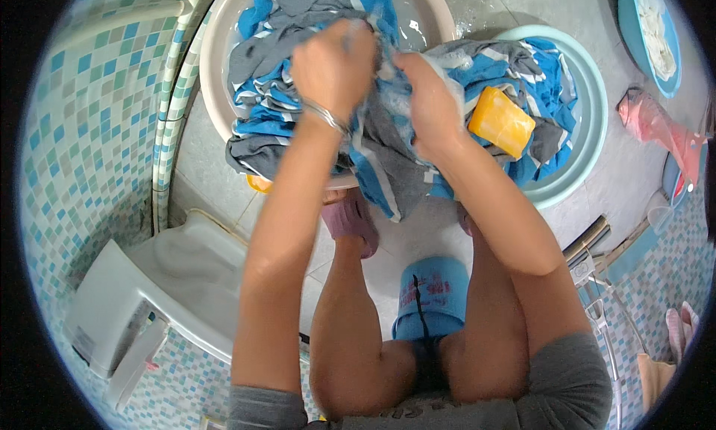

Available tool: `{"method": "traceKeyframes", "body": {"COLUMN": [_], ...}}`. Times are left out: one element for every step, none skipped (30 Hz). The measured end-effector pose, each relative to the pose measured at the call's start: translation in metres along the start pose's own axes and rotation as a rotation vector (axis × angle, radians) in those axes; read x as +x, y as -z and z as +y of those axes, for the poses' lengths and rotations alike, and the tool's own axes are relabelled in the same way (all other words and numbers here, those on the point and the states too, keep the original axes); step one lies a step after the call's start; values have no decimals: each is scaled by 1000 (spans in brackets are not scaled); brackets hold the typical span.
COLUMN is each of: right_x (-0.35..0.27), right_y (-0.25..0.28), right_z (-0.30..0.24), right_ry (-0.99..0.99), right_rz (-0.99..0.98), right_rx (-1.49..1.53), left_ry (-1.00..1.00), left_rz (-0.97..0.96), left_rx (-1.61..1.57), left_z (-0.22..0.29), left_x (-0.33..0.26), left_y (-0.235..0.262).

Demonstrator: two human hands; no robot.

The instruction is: The person hand-washes a pile of blue and grey striped fabric in a white basin filled with soapy water. They scrub the fabric with their hands and use a yellow bar of soap to clean specific areas, repeatedly submerging and wringing the material.

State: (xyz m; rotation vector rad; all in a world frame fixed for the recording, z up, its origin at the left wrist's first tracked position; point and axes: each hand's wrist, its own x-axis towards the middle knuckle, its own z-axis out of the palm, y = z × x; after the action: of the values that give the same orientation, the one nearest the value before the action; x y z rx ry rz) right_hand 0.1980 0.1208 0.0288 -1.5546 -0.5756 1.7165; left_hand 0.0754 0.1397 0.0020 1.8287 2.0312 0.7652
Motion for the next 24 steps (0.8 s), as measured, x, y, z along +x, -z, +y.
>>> {"method": "traceKeyframes", "body": {"right_x": [-10, -2, 6, 9, 16, 23, 20, 10, -1, -7, -14, -19, -18, -16, -4, 5, 11, 17, 22, 25, 27, 22, 21, 23], "right_y": [-4, 8, 19, 17, 18, 26, 23, 21, 19, 16, 8, 0, -4, -5, -2, 2, 3, 7, 8, 10, 15, 20, 25, 30], "right_z": [-13, -10, -7, -15, -20, -10, -11, -17, -22, -15, -5, -1, 6, 14, 25, 33, 36, 38, 33, 28, 21, 6, -4, -2], "right_ry": [-48, 165, 383, 438, 495, 795, 907, 1020, 1135, 1086, 977, 910, 898, 882, 929, 969, 977, 983, 989, 995, 663, 316, -23, -53], "right_rz": [-13, -32, -10, 163, 345, 420, 350, 285, 223, 61, -62, 8, 48, 95, 120, 143, 94, 45, -4, -38, -59, -73, -76, -116], "right_rx": [76, -153, -379, -496, -617, -878, -885, -900, -911, -893, -879, -1057, -1173, -1297, -1365, -1438, -1378, -1318, -1257, -969, -653, -348, -37, 333], "left_ry": [139, 138, 221, 64, -97, -58, -10, 86, 153, 217, 281, 59, -153, -122, -108, -86, -66, -88, -91, -94, -96, -110, -92, -74], "left_rz": [-69, -11, -103, 26, 157, 150, 148, 130, -19, -175, -321, -339, -352, -389, -374, -360, -333, -299, -273, -247, -221, -166, -185, -205], "left_rx": [131, 47, 47, -16, -90, -114, -121, -302, -369, -442, -495, -291, -80, -69, -21, 26, 82, 195, 217, 240, 265, 259, 209, 162], "left_z": [-16, -21, -25, -35, -41, -48, -48, -44, -38, -33, -31, -30, -33, -35, -38, -43, -49, -52, -57, -62, -68, -73, -71, -70], "left_x": [16, 28, 34, 33, 35, 29, 16, 1, -13, -27, -37, -43, -52, -57, -56, -50, -42, -38, -34, -31, -26, -27, -26, -25], "left_y": [9, 11, 18, 23, 25, 34, 52, 61, 65, 60, 59, 52, 44, 33, 24, 15, 9, 5, 1, -1, -3, -9, -8, -5]}}
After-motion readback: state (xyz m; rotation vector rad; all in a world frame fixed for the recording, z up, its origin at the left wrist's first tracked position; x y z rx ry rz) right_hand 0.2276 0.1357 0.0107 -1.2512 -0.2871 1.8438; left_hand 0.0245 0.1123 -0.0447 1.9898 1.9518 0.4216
